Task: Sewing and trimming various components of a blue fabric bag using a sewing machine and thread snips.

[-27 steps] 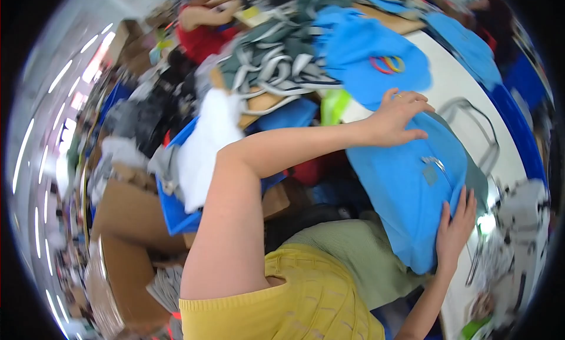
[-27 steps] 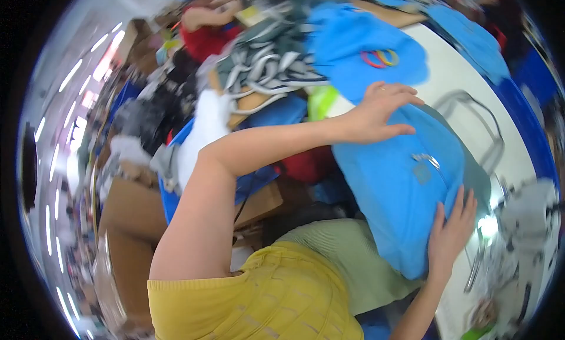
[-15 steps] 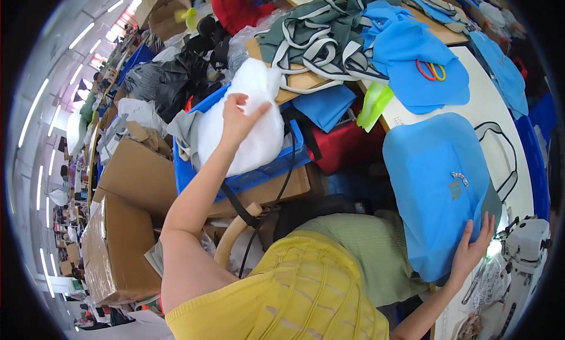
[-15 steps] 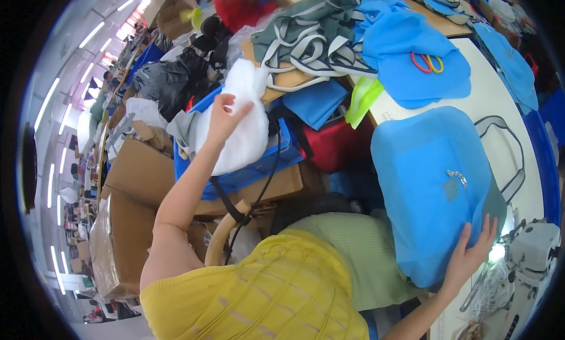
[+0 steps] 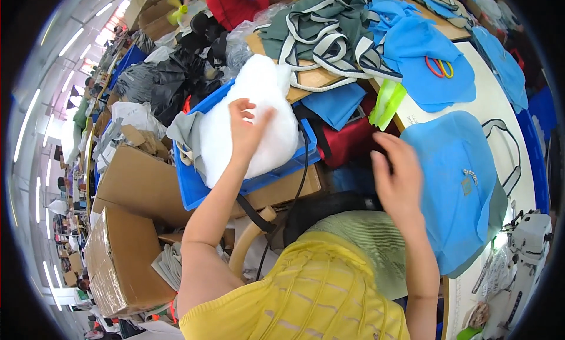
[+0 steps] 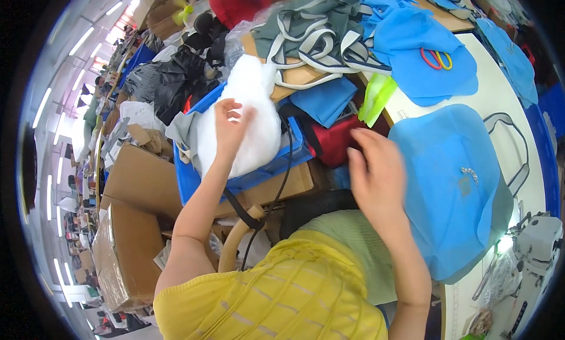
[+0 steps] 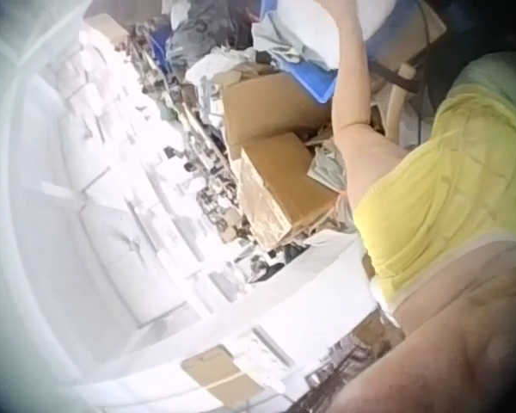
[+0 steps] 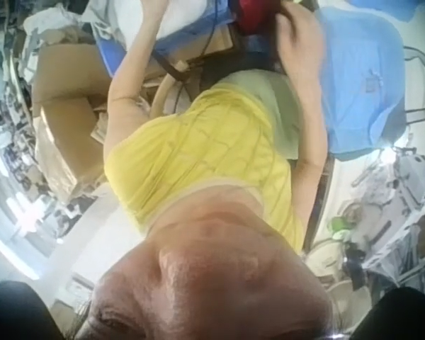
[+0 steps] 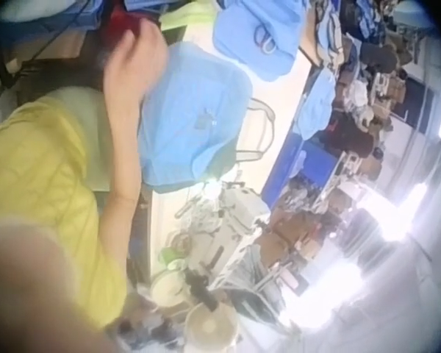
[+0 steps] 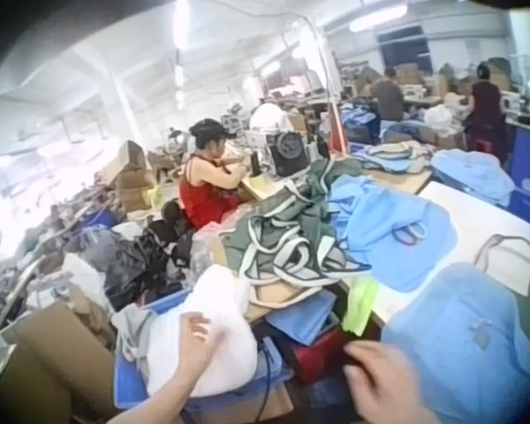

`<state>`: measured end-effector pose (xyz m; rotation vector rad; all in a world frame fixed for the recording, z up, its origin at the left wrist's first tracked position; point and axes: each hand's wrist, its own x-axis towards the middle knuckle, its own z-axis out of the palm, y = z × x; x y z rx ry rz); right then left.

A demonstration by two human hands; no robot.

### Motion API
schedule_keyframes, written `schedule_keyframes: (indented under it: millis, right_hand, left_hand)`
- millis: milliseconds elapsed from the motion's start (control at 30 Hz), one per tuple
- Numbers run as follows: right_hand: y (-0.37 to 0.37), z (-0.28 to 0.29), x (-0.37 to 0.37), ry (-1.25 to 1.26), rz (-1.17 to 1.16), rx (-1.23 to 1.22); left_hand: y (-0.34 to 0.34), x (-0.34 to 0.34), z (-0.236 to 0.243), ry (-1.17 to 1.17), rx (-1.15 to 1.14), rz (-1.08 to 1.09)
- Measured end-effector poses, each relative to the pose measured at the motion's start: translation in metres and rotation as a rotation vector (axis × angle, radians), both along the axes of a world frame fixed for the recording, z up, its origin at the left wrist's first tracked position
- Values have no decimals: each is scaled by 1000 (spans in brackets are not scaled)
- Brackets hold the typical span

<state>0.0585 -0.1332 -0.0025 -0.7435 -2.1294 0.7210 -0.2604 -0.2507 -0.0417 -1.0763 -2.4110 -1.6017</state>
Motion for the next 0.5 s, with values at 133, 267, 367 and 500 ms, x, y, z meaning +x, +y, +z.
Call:
schedule_keyframes:
  millis: [133, 267, 367, 500]
  right_hand:
    - [-1, -28, -98, 88, 338, -612]
    - [-3, -41, -156, 79, 352, -653]
    - [-4, -44, -187, 142, 275, -791]
    - [-6, -49, -208, -24, 302, -684]
  left_hand:
    - [-4, -1, -6, 144, -184, -81]
    - [-13, -16, -7, -163, -58, -133]
    - [-24, -24, -4, -372, 82, -222]
    - [-40, -35, -11, -324, 37, -254]
